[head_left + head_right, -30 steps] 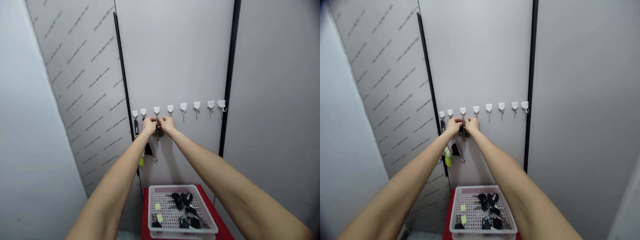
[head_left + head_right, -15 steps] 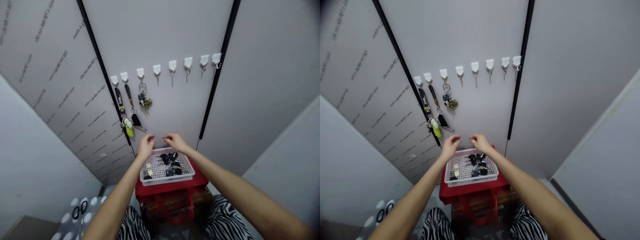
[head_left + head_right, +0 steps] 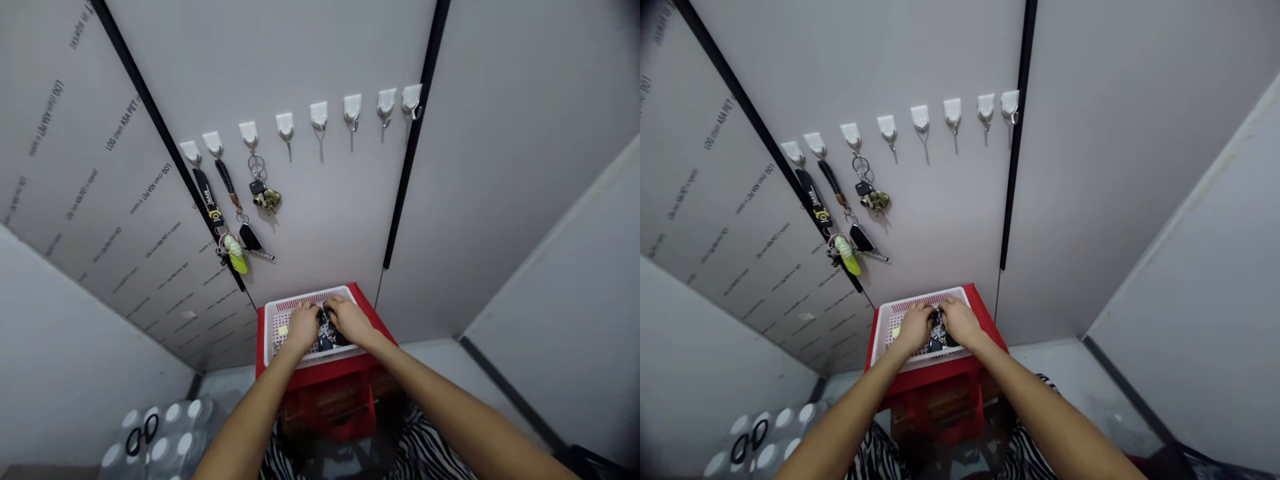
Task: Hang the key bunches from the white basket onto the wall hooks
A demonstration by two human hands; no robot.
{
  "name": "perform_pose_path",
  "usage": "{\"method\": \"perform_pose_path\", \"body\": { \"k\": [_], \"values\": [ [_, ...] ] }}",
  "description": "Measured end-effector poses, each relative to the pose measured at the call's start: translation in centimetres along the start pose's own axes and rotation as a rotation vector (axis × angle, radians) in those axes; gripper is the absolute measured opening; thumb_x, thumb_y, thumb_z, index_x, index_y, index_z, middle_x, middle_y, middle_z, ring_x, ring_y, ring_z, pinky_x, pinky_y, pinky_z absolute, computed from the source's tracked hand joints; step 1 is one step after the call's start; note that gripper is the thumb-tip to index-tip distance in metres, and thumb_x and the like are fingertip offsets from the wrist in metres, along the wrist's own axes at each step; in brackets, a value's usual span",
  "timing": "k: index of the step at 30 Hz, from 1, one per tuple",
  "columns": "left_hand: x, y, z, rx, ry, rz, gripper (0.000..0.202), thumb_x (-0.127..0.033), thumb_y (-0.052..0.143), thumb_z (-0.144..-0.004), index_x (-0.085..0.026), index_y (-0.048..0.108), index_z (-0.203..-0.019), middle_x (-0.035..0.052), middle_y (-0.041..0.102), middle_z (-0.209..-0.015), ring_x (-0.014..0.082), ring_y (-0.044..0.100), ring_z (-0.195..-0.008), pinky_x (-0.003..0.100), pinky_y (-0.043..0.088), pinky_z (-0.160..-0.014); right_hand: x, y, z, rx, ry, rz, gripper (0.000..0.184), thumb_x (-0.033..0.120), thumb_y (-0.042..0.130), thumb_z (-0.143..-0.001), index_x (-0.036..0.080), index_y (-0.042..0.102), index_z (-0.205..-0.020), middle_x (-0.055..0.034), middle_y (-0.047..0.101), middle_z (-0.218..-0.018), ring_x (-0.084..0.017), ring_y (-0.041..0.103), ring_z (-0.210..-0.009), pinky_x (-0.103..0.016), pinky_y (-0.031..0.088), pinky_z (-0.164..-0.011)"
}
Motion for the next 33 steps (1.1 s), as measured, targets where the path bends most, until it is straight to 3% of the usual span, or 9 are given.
{"method": "perform_pose_path", "body": {
  "k": [3, 7, 11, 14, 18, 23, 28, 33],
  "values": [
    [0.5, -0.1, 0.3, -0.013, -0.059, -0.071, 0.025, -0.020, 0.037, -0.068, -0.016, 0.052, -0.086, 0.0067, 0.050, -0.089, 0.0181, 0.041, -0.087, 0.028, 0.032, -0.077, -0.2, 0.1, 0.0, 0.006, 0.013, -0.011, 0.026, 0.018, 0.032, -0.070, 0.017, 0.053, -0.085, -0.0055, 0.054, -0.084, -0.014, 0.047, -0.080, -0.023, 0.034, -0.071],
    [1.1, -1.0, 0.7, 0.061, -0.086, -0.043, 0.023, -0.023, 0.040, -0.066, -0.014, 0.052, -0.083, 0.0078, 0.051, -0.087, 0.0165, 0.044, -0.083, 0.025, 0.033, -0.074, 0.2, 0.0, 0.1, 0.045, 0.009, 0.051, 0.025, 0.023, 0.032, -0.070, 0.018, 0.054, -0.082, -0.0054, 0.056, -0.082, -0.015, 0.049, -0.077, -0.024, 0.036, -0.066],
    [1.3, -1.8, 1.0, 0.196, -0.020, -0.009, 0.023, -0.016, 0.031, -0.068, -0.014, 0.052, -0.078, 0.0077, 0.055, -0.082, 0.0142, 0.048, -0.076, 0.022, 0.034, -0.069, 0.6, -0.5, 0.5, 0.053, 0.007, 0.083, 0.026, 0.026, 0.035, -0.068, 0.018, 0.054, -0.083, -0.0054, 0.057, -0.084, -0.016, 0.050, -0.078, -0.025, 0.037, -0.064],
    [1.3, -2.0, 0.7, 0.262, 0.012, -0.065, 0.022, -0.021, 0.030, -0.068, -0.016, 0.051, -0.072, 0.0074, 0.055, -0.079, 0.0158, 0.050, -0.072, 0.024, 0.035, -0.065, 0.3, -0.7, 0.6, 0.076, 0.006, 0.075, 0.027, 0.028, 0.036, -0.067, 0.018, 0.055, -0.082, -0.0066, 0.057, -0.085, -0.018, 0.051, -0.078, -0.026, 0.038, -0.061],
    [0.4, -2.3, -0.3, 0.242, 0.048, 0.025, 0.016, -0.030, 0.036, -0.063, -0.019, 0.048, -0.064, 0.0029, 0.055, -0.073, 0.0168, 0.050, -0.071, 0.025, 0.035, -0.066, -0.6, -0.9, 0.6, 0.076, -0.017, -0.040, 0.031, 0.033, 0.038, -0.066, 0.018, 0.053, -0.088, -0.0070, 0.057, -0.087, -0.020, 0.051, -0.078, -0.029, 0.039, -0.060],
    [-2.0, -3.6, -1.0, 0.160, -0.196, 0.344, 0.009, -0.034, 0.043, -0.055, -0.025, 0.047, -0.057, -0.0094, 0.054, -0.054, 0.0138, 0.049, -0.062, 0.024, 0.036, -0.062, -1.2, -1.2, 0.9, -0.058, -0.077, -0.231, 0.033, 0.032, 0.037, -0.068, 0.023, 0.047, -0.098, -0.0013, 0.056, -0.091, -0.015, 0.050, -0.081, -0.024, 0.038, -0.063],
    [-3.8, -4.4, -1.5, 0.066, -0.487, 0.743, 0.016, -0.036, 0.053, -0.044, -0.024, 0.049, -0.053, -0.0111, 0.050, -0.046, 0.0085, 0.044, -0.050, 0.019, 0.036, -0.053, -1.7, -1.4, 0.9, -0.044, 0.034, -0.378, 0.030, 0.034, 0.034, -0.071, 0.024, 0.049, -0.095, 0.0018, 0.058, -0.087, -0.012, 0.051, -0.079, -0.020, 0.037, -0.061],
    [-4.1, -4.6, -2.0, 0.045, -0.618, 1.000, 0.020, -0.033, 0.060, -0.037, -0.022, 0.050, -0.051, -0.0118, 0.052, -0.046, 0.0058, 0.043, -0.049, 0.016, 0.035, -0.048, -1.9, -1.6, 0.7, -0.092, 0.077, -0.538, 0.027, 0.033, 0.037, -0.071, 0.021, 0.052, -0.091, 0.0023, 0.058, -0.086, -0.009, 0.051, -0.078, -0.016, 0.036, -0.063]
  ]
}}
Point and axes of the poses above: each hand's wrist, its own z-axis away from the middle knuckle, its own y-axis out of the palm, x = y × z, the point moved 1 cm from there along -z, towards the middle knuckle
